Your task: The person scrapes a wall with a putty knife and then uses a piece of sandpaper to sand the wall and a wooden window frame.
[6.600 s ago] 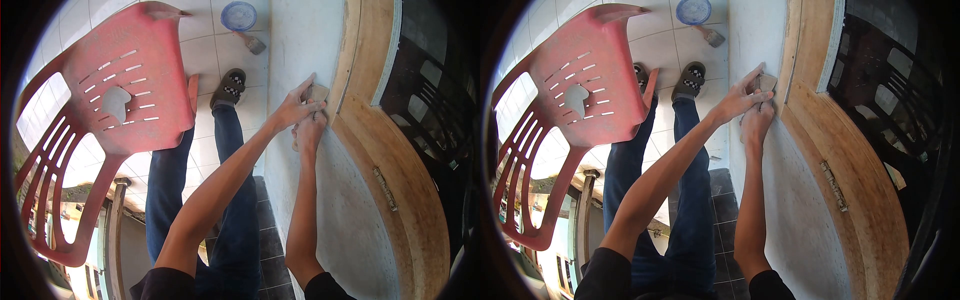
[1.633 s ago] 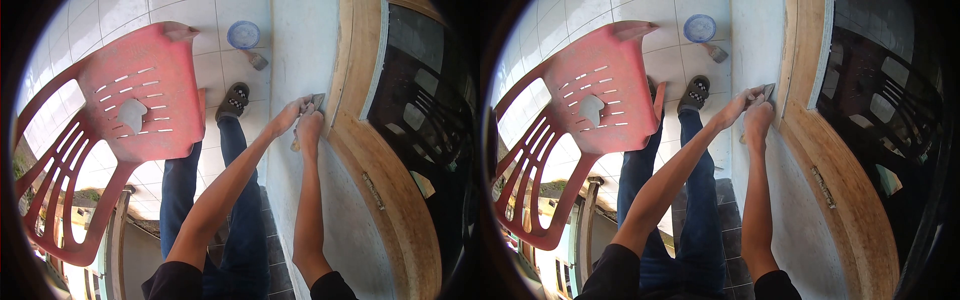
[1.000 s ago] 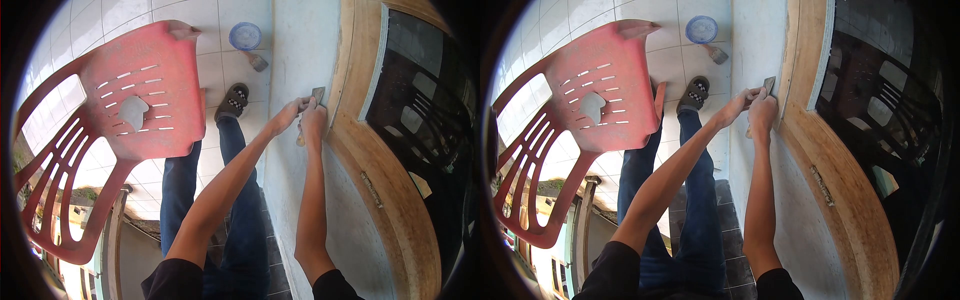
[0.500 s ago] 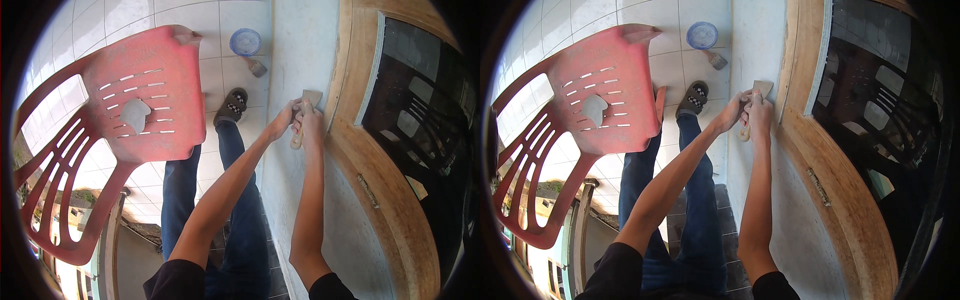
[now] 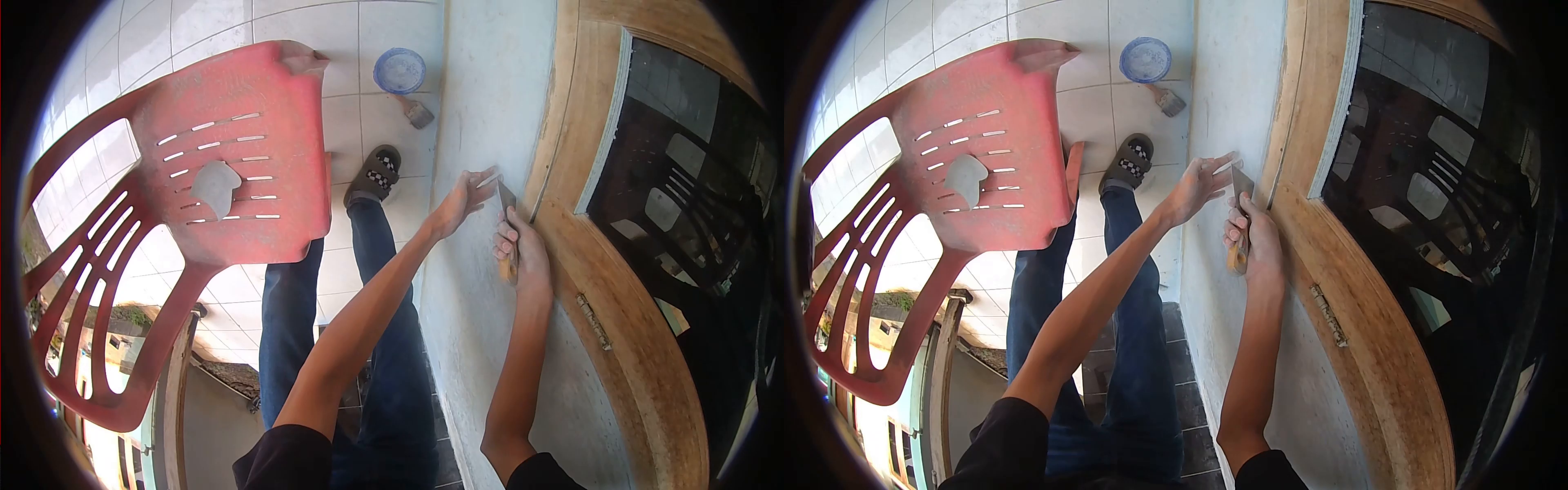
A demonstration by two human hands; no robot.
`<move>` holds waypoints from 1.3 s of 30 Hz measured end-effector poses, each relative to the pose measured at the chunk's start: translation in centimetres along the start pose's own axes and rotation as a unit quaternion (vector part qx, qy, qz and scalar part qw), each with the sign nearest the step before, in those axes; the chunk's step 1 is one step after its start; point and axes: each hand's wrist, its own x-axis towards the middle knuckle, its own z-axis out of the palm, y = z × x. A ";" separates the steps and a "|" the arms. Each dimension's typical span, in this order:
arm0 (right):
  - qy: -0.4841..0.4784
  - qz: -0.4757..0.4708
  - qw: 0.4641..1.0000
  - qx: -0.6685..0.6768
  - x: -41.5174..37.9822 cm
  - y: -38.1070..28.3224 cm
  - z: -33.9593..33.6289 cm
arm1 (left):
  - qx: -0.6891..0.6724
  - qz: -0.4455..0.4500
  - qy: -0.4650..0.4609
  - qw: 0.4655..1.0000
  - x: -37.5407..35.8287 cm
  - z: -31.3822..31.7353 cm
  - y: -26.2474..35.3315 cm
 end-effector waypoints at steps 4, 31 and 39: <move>-0.094 0.036 0.990 0.098 4.5 0.5 -1.9 | -0.010 -0.003 0.016 1.000 0.2 -0.2 -0.8; -0.136 -0.508 0.692 -0.495 5.6 7.9 26.3 | 0.039 0.030 0.014 0.999 -0.8 1.2 -1.1; -0.118 -0.648 0.488 -0.573 3.1 10.3 29.2 | 0.043 0.037 0.007 0.998 -0.7 1.1 -1.4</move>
